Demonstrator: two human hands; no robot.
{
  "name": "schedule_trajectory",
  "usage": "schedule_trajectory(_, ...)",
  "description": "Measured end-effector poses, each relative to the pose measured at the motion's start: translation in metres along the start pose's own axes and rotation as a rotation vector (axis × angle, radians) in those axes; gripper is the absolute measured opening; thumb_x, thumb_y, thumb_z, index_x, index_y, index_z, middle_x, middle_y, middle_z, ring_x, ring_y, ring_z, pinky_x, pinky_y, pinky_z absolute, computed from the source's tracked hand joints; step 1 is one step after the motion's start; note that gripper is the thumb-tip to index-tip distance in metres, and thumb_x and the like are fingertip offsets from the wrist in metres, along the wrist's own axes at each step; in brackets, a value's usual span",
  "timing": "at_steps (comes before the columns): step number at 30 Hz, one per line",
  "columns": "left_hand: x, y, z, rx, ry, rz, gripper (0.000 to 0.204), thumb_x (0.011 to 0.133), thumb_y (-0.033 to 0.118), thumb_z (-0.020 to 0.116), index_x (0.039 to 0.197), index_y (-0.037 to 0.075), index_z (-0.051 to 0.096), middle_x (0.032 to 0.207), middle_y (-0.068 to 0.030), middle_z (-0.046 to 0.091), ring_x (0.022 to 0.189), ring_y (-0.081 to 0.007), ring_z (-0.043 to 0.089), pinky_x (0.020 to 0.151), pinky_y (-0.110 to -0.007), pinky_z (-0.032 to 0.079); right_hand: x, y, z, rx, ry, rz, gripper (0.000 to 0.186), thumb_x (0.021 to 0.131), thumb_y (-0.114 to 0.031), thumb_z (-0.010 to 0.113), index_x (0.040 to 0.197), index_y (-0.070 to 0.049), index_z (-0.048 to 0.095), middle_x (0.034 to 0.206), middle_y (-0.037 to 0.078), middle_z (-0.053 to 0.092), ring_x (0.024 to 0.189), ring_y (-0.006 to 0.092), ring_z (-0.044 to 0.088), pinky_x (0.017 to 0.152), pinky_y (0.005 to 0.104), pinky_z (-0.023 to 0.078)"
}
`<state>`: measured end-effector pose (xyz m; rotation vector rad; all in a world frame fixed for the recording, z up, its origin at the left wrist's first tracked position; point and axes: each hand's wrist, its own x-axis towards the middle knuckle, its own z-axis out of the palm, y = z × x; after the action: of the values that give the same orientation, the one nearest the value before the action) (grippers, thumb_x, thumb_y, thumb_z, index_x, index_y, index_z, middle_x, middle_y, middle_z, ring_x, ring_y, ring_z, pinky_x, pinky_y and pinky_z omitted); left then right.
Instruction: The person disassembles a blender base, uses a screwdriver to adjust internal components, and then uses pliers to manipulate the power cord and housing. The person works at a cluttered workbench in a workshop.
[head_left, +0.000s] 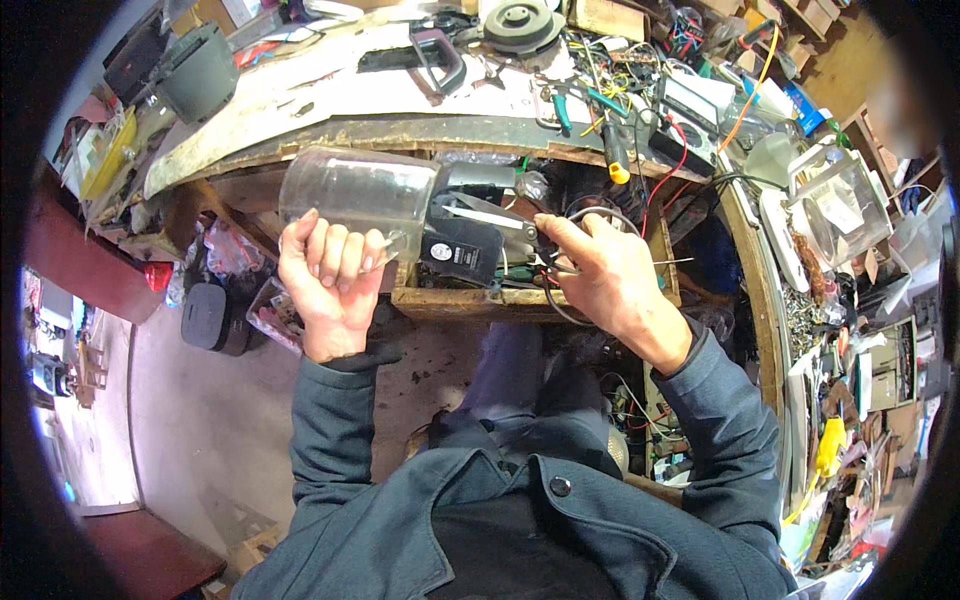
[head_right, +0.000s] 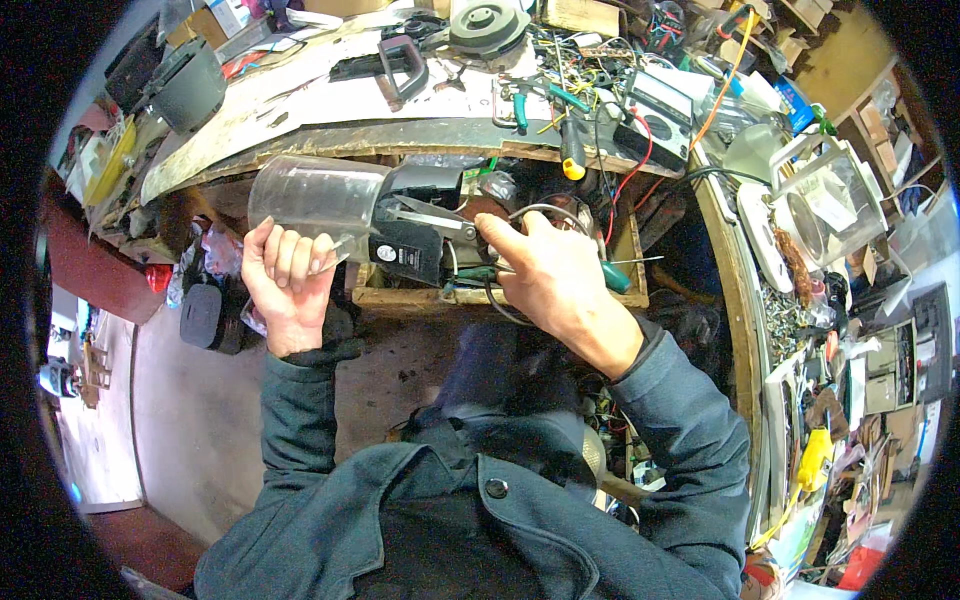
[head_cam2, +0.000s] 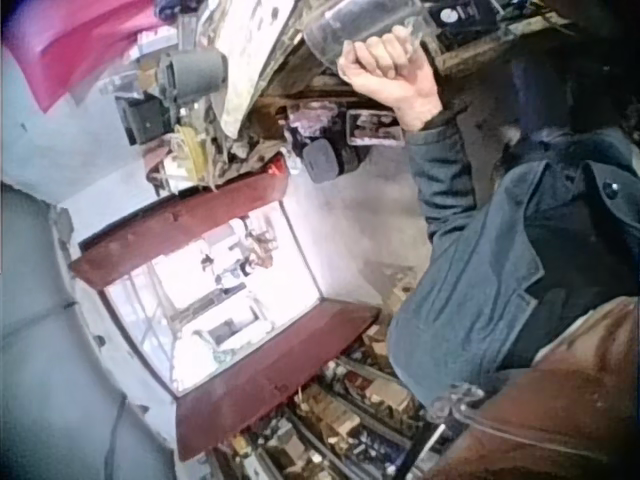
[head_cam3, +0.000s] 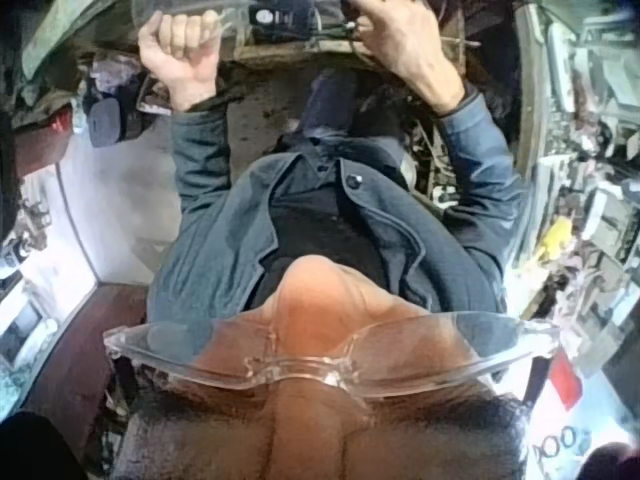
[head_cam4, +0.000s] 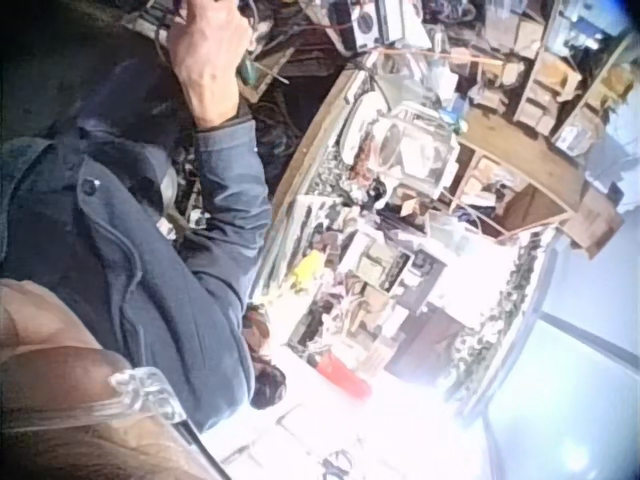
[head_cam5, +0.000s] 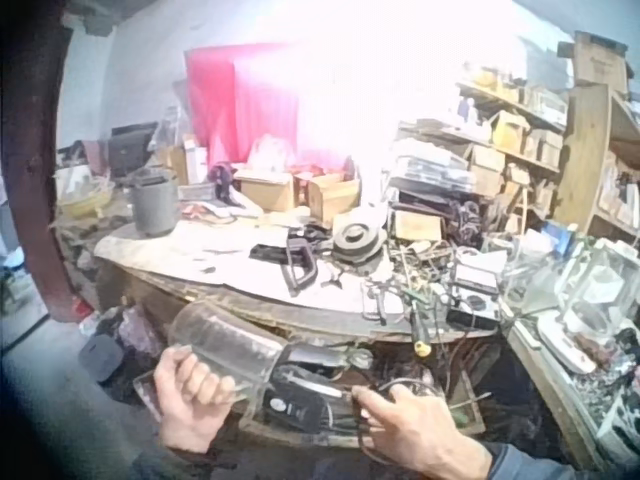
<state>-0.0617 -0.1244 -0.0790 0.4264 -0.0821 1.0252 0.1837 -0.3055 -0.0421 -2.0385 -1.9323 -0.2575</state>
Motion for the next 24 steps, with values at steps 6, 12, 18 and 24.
schedule_trajectory(6,0.001,0.000,0.003,-0.012,0.004,0.002,0.054,0.105,0.020,0.044,0.054,0.021,0.029,0.042,0.0059,0.023,0.037,-0.0106,0.019,0.058,-0.031,0.034,0.004,0.000,0.018,0.192,0.127,0.031,0.055,0.074,-0.005,0.079,0.126,-0.017,0.067,0.088,0.011,0.066,0.082,0.0338,0.067,0.072,0.0433,0.055)
schedule_trajectory(12,-0.007,-0.002,0.002,-0.011,0.065,0.003,0.054,0.105,0.020,0.044,0.053,0.022,0.029,0.042,0.0064,0.024,0.037,-0.0103,0.019,0.057,-0.031,0.033,0.002,0.016,-0.003,0.245,0.055,-0.019,0.050,0.075,-0.009,0.077,0.123,-0.019,0.067,0.091,0.010,0.069,0.085,0.0336,0.070,0.075,0.0448,0.057)
schedule_trajectory(18,-0.010,0.005,-0.004,-0.043,0.082,-0.001,0.054,0.103,0.022,0.046,0.052,0.022,0.028,0.043,0.0067,0.021,0.035,-0.0107,0.020,0.055,-0.032,0.035,-0.002,0.001,-0.021,0.002,0.019,-0.049,0.058,0.073,-0.013,0.081,0.128,-0.022,0.064,0.090,0.010,0.063,0.081,0.0329,0.069,0.066,0.0447,0.057)
schedule_trajectory(24,-0.005,-0.001,0.005,-0.004,0.101,-0.016,0.053,0.102,0.023,0.047,0.053,0.022,0.027,0.043,0.0059,0.023,0.036,-0.0120,0.020,0.054,-0.033,0.035,-0.007,-0.009,-0.030,-0.146,0.030,-0.006,0.060,0.074,-0.016,0.082,0.130,-0.024,0.062,0.092,0.011,0.062,0.078,0.0329,0.069,0.060,0.0452,0.056)
